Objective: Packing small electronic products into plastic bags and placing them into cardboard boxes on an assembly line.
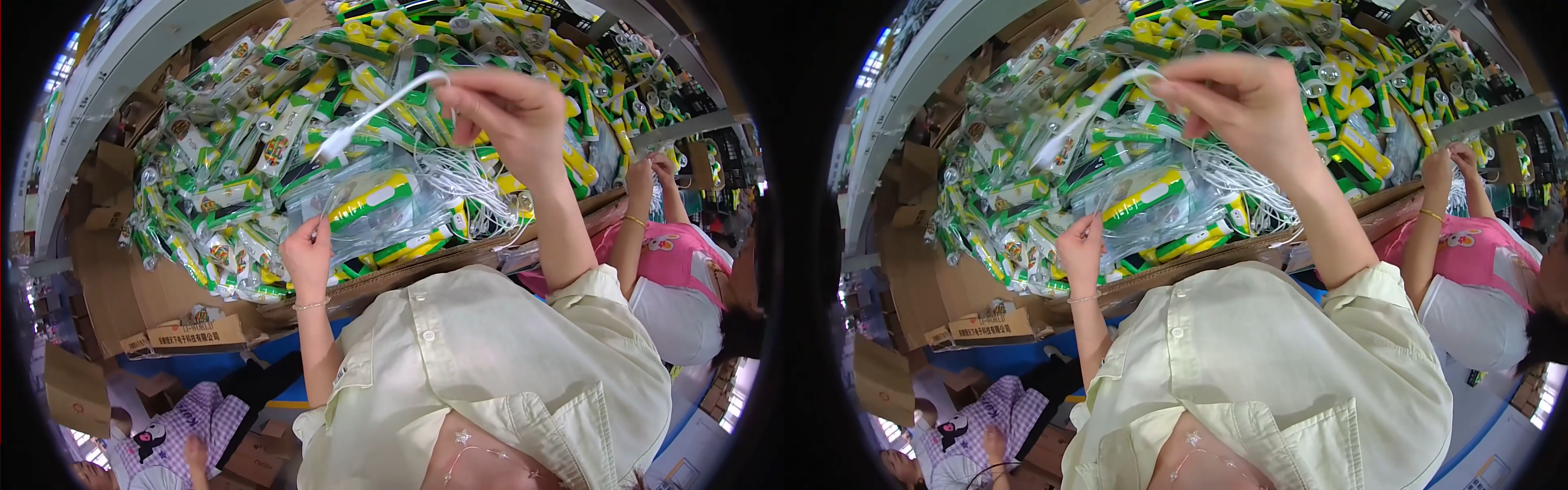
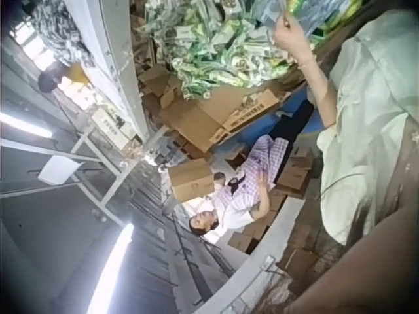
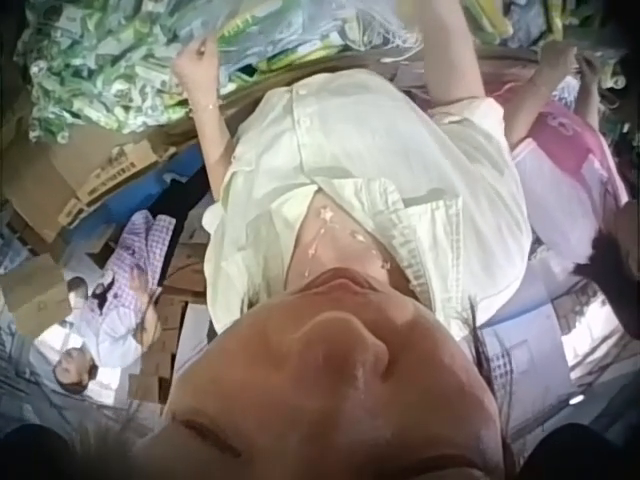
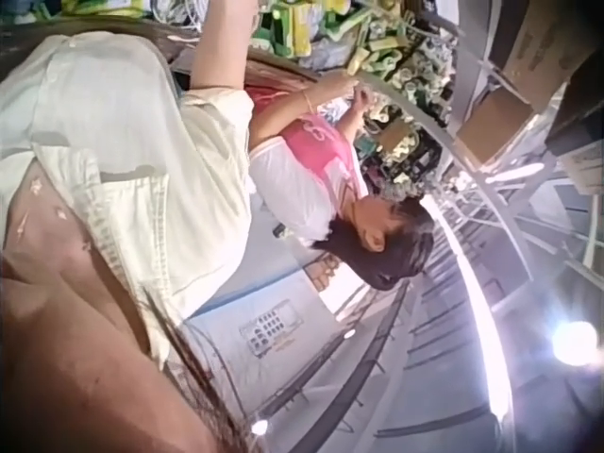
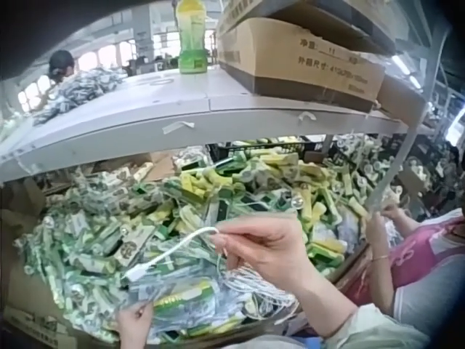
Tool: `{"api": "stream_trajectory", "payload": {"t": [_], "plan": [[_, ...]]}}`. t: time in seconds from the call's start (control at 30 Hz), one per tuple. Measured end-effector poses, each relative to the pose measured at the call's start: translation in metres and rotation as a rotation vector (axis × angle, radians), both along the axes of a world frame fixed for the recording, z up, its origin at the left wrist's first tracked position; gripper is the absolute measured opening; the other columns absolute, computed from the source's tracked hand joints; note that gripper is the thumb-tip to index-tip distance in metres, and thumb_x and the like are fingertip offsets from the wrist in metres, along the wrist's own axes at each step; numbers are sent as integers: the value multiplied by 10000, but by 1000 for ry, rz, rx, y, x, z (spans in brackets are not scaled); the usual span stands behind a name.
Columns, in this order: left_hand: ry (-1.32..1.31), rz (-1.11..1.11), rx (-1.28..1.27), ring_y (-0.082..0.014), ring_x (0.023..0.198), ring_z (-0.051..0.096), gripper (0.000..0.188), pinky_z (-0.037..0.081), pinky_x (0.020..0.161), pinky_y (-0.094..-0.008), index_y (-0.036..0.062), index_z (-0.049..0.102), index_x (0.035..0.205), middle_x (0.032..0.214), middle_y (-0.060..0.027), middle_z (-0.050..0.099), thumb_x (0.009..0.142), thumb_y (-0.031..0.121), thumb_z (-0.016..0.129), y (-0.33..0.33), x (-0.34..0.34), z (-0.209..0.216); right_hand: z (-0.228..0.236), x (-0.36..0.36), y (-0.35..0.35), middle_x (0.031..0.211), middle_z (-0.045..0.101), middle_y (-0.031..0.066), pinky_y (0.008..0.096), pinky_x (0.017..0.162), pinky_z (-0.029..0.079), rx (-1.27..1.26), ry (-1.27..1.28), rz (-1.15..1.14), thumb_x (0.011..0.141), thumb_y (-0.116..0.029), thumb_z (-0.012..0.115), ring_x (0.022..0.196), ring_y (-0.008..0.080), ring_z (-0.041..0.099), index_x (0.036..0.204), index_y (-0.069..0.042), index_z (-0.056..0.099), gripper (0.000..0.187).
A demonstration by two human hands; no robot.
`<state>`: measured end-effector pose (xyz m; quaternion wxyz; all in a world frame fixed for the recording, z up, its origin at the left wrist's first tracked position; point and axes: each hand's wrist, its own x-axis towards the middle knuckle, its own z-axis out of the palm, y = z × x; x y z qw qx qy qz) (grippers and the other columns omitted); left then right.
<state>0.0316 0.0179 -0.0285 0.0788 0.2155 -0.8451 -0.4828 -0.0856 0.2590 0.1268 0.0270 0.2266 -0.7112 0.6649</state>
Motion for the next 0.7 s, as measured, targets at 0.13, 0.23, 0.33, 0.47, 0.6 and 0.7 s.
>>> {"api": "stream_trajectory", "payload": {"t": [0.13,0.23,0.33,0.47,0.6,0.7], "plan": [[17,-6,90,-59,428,481,194,349,402,-220,-36,686,879,515,-9,530,863,148,625,2,0,3,3,9,-55,820,637,86,207,514,501,-235,22,513,836,34,608,594,114,615,1020,4,675,198],[-13,-14,99,-59,436,480,187,334,402,-227,-22,689,854,517,-9,530,869,150,618,-5,1,-5,-54,15,-86,879,650,108,258,650,533,-279,294,660,797,40,639,746,166,641,1021,-3,680,231],[57,-57,-120,-52,445,467,181,338,412,-218,-4,701,880,521,8,525,881,152,608,-19,6,-34,-126,12,-89,895,658,93,276,694,524,-43,260,650,784,33,648,782,186,646,990,-25,692,219],[75,30,188,-43,449,453,201,356,419,-208,-10,687,988,535,17,518,884,143,609,-4,4,-7,-149,-1,-66,889,659,82,272,709,525,178,123,639,815,10,624,775,168,649,985,-26,688,185],[64,36,217,-42,453,453,204,361,420,-205,-29,678,985,544,8,522,876,131,615,-3,2,-11,-126,-17,-76,877,653,82,251,700,530,49,-216,394,847,-8,603,776,151,654,984,5,673,155],[47,25,160,-54,448,462,194,375,424,-215,-40,673,935,544,-4,531,878,132,603,-5,4,-12,-63,-8,-104,876,645,89,238,705,528,-193,-183,505,836,5,613,784,152,662,963,24,671,140]]}}
